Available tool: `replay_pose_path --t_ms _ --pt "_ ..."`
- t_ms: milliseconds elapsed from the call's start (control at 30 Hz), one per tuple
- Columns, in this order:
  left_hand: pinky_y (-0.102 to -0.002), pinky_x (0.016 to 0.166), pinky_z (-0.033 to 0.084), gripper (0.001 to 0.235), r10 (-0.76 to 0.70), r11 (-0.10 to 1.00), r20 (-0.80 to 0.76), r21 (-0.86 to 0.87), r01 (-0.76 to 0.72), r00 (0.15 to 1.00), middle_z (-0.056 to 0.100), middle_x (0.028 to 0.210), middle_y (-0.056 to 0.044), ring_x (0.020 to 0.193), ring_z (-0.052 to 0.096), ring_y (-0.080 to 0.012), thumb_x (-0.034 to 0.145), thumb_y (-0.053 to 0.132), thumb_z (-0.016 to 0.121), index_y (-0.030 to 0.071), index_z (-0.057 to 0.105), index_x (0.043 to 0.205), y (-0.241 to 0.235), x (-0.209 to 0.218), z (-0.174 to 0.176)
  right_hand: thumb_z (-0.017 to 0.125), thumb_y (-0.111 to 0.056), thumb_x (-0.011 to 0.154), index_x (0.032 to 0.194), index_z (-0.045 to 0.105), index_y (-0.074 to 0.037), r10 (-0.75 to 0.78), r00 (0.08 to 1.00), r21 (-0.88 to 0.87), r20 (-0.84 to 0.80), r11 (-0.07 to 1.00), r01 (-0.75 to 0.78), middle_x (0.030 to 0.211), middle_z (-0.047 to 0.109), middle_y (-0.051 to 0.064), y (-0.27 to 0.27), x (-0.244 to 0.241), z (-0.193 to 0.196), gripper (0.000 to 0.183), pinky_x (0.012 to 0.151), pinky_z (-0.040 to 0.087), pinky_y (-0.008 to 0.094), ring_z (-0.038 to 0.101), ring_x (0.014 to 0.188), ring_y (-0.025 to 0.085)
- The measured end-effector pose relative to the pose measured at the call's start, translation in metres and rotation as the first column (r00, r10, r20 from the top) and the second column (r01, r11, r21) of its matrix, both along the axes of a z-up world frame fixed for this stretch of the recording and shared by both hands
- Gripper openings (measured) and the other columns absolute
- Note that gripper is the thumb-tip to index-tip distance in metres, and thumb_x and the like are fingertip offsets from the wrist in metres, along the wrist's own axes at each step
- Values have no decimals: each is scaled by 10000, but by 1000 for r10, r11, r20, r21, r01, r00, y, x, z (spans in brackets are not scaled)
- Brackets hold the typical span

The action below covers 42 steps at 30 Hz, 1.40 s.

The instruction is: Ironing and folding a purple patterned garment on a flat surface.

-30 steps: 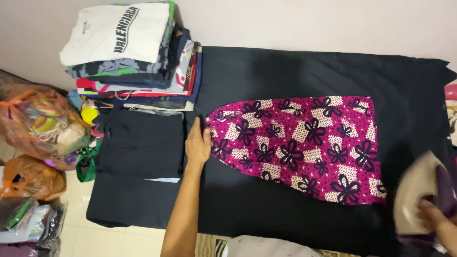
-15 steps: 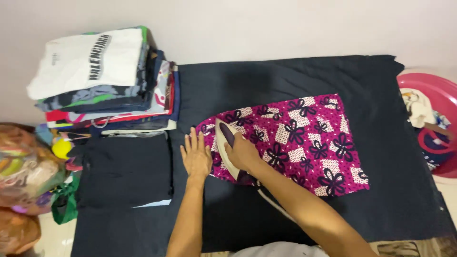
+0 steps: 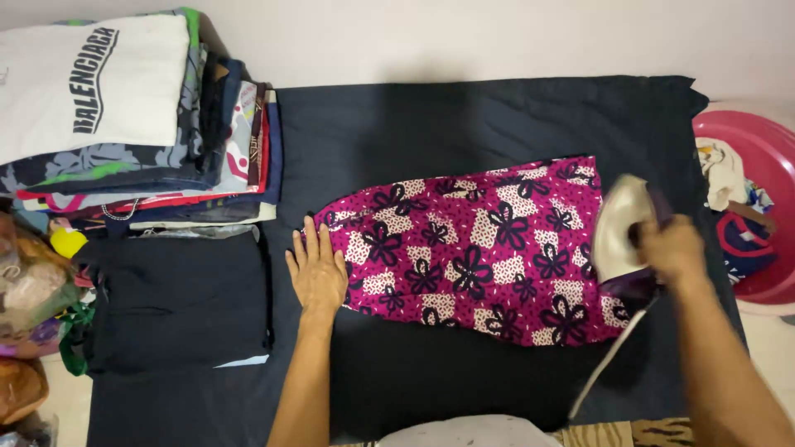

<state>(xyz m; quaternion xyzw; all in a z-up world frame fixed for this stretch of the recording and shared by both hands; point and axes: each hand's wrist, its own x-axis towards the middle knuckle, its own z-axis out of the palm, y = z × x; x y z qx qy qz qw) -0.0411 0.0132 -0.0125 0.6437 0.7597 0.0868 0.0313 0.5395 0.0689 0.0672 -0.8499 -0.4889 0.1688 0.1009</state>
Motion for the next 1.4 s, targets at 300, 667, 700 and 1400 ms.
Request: replay_pose_path --t_ms 300,667,700,1400 --pt "-579 1224 225 596 -68 991 64 116 60 996 249 1692 -131 1544 258 -365 1015 325 497 107 403 1561 6 -14 4 652 -354 969 1226 613 39 389 920 132 -45 915 -381 1046 699 317 15 -178 41 471 826 541 539 695 956 481" --pt "-555 1217 219 678 -49 998 -79 -35 46 996 198 1701 -90 1548 222 -331 961 286 507 64 330 1577 19 -7 -5 581 -365 966 1243 513 28 657 677 -56 -332 703 -709 1075 694 311 30 -393 11 486 898 524 567 679 1006 478" --pt "-555 1216 220 677 -40 998 -90 -41 36 995 198 1702 -85 1546 225 -329 964 289 504 69 328 1580 18 -7 -6 588 -352 939 1238 540 6 623 709 -36 -332 742 -669 1114 686 295 36 -375 6 469 892 524 569 678 1009 474" --pt "-453 1015 511 435 106 885 577 316 -341 810 686 1264 -199 1167 665 -376 1023 282 517 7 618 1345 19 -47 -20 663 -343 916 1091 643 26 350 847 74 -399 933 -351 762 709 183 45 -231 58 410 615 546 437 712 649 282"
